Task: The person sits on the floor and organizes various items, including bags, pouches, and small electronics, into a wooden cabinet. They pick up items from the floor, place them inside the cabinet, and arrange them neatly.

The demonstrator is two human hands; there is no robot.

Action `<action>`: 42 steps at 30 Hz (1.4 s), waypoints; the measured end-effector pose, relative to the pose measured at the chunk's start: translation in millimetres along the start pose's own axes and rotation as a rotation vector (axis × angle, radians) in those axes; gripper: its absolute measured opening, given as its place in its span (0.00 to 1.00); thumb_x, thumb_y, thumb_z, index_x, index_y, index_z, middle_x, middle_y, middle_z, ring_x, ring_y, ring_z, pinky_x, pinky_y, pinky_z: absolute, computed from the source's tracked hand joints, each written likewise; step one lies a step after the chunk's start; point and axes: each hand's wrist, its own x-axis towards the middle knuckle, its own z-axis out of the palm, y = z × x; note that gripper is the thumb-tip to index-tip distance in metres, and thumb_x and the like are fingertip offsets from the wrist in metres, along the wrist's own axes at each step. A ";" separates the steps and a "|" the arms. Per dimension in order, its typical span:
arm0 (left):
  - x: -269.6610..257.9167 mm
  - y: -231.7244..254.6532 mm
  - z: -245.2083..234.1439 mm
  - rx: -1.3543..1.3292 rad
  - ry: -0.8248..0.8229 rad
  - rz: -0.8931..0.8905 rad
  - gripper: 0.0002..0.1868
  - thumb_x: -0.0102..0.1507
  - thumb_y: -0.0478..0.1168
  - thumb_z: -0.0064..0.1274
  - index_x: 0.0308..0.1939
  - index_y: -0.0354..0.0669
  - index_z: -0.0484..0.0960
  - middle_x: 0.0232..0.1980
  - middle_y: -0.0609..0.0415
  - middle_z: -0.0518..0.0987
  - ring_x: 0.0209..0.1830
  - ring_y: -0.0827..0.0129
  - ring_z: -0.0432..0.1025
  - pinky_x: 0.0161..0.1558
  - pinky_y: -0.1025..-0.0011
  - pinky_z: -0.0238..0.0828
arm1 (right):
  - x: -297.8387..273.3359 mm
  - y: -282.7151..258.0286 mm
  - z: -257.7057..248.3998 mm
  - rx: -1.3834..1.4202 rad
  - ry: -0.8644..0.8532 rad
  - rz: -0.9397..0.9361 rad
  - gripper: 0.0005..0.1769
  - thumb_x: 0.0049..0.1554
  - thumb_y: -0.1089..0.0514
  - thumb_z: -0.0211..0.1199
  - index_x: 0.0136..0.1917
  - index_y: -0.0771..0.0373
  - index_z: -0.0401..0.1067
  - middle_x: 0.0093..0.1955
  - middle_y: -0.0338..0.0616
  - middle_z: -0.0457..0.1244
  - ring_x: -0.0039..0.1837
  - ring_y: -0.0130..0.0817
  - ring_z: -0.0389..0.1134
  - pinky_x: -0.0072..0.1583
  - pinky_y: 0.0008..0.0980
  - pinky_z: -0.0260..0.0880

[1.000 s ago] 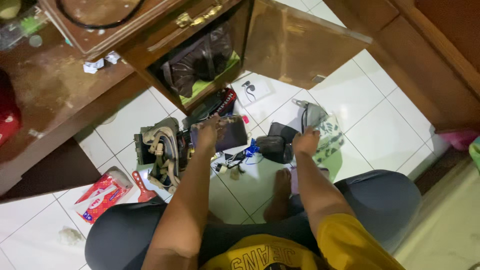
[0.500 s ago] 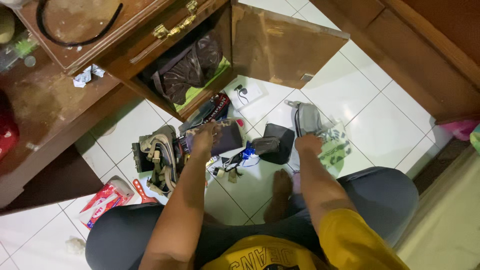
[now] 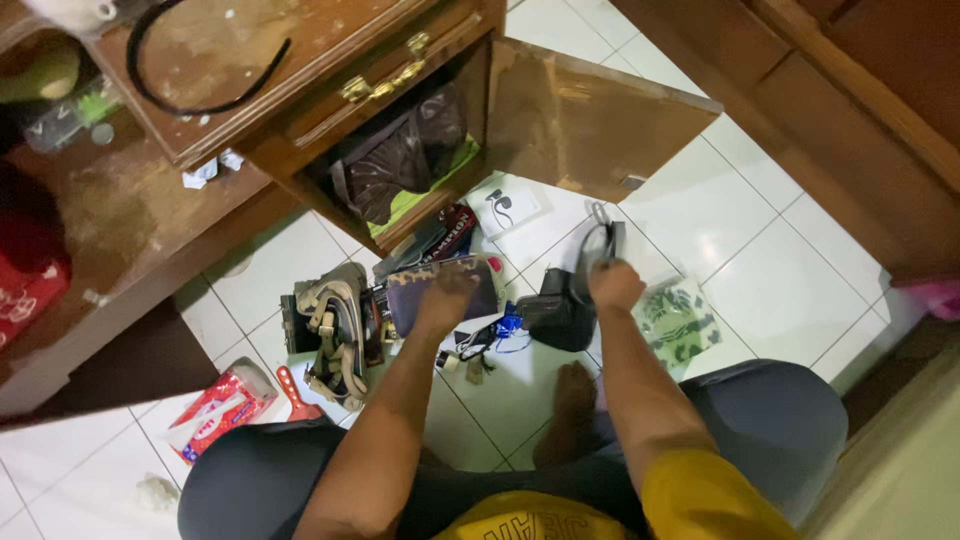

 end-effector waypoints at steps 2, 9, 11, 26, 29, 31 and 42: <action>2.2 0.5 13.2 0.181 -0.046 0.275 0.23 0.68 0.55 0.49 0.55 0.41 0.82 0.56 0.40 0.82 0.58 0.47 0.74 0.61 0.57 0.67 | 5.8 -25.5 -18.3 0.219 0.005 -0.090 0.23 0.60 0.40 0.65 0.43 0.63 0.82 0.41 0.58 0.71 0.44 0.54 0.72 0.52 0.52 0.71; -6.5 47.8 12.3 -1.007 -0.350 -0.685 0.34 0.69 0.66 0.41 0.67 0.45 0.72 0.51 0.51 0.79 0.57 0.57 0.71 0.55 0.52 0.65 | -20.4 -113.2 -91.8 0.910 -0.553 0.148 0.24 0.63 0.42 0.64 0.36 0.65 0.74 0.28 0.40 0.58 0.25 0.33 0.49 0.28 0.34 0.44; -4.7 62.7 -2.1 -1.157 -0.335 -0.462 0.26 0.65 0.53 0.50 0.65 0.47 0.72 0.50 0.57 0.81 0.55 0.61 0.73 0.53 0.54 0.71 | -31.9 -129.6 -96.7 1.083 -0.616 -0.021 0.20 0.63 0.48 0.67 0.41 0.68 0.75 0.32 0.39 0.62 0.30 0.27 0.56 0.32 0.28 0.52; 21.7 84.7 -111.3 -0.892 0.157 0.121 0.30 0.65 0.38 0.57 0.71 0.40 0.69 0.58 0.56 0.79 0.57 0.69 0.74 0.59 0.68 0.69 | -53.9 -241.5 -88.1 1.130 -1.054 -0.090 0.21 0.60 0.66 0.58 0.67 0.63 0.68 0.53 0.45 0.70 0.44 0.28 0.74 0.40 0.27 0.76; 18.3 52.3 -120.3 -0.902 0.421 0.058 0.25 0.68 0.42 0.57 0.67 0.36 0.76 0.57 0.52 0.81 0.55 0.65 0.74 0.60 0.66 0.69 | -15.5 -283.0 -46.4 1.208 -1.090 -0.171 0.18 0.61 0.69 0.57 0.64 0.62 0.67 0.56 0.48 0.69 0.45 0.32 0.72 0.41 0.30 0.75; 11.6 24.9 -123.7 -0.778 0.531 0.010 0.23 0.68 0.43 0.56 0.65 0.35 0.78 0.54 0.49 0.82 0.53 0.63 0.75 0.59 0.65 0.69 | 22.3 -320.6 -8.2 1.249 -1.116 -0.258 0.14 0.62 0.68 0.57 0.62 0.61 0.67 0.56 0.49 0.68 0.45 0.36 0.70 0.41 0.32 0.73; -57.7 -151.7 -145.6 0.364 1.192 -0.615 0.56 0.48 0.58 0.73 0.68 0.27 0.63 0.64 0.21 0.68 0.67 0.30 0.63 0.63 0.45 0.60 | 99.6 -395.5 81.8 1.347 -0.734 -0.372 0.07 0.65 0.60 0.60 0.57 0.62 0.69 0.52 0.46 0.67 0.49 0.34 0.69 0.50 0.36 0.74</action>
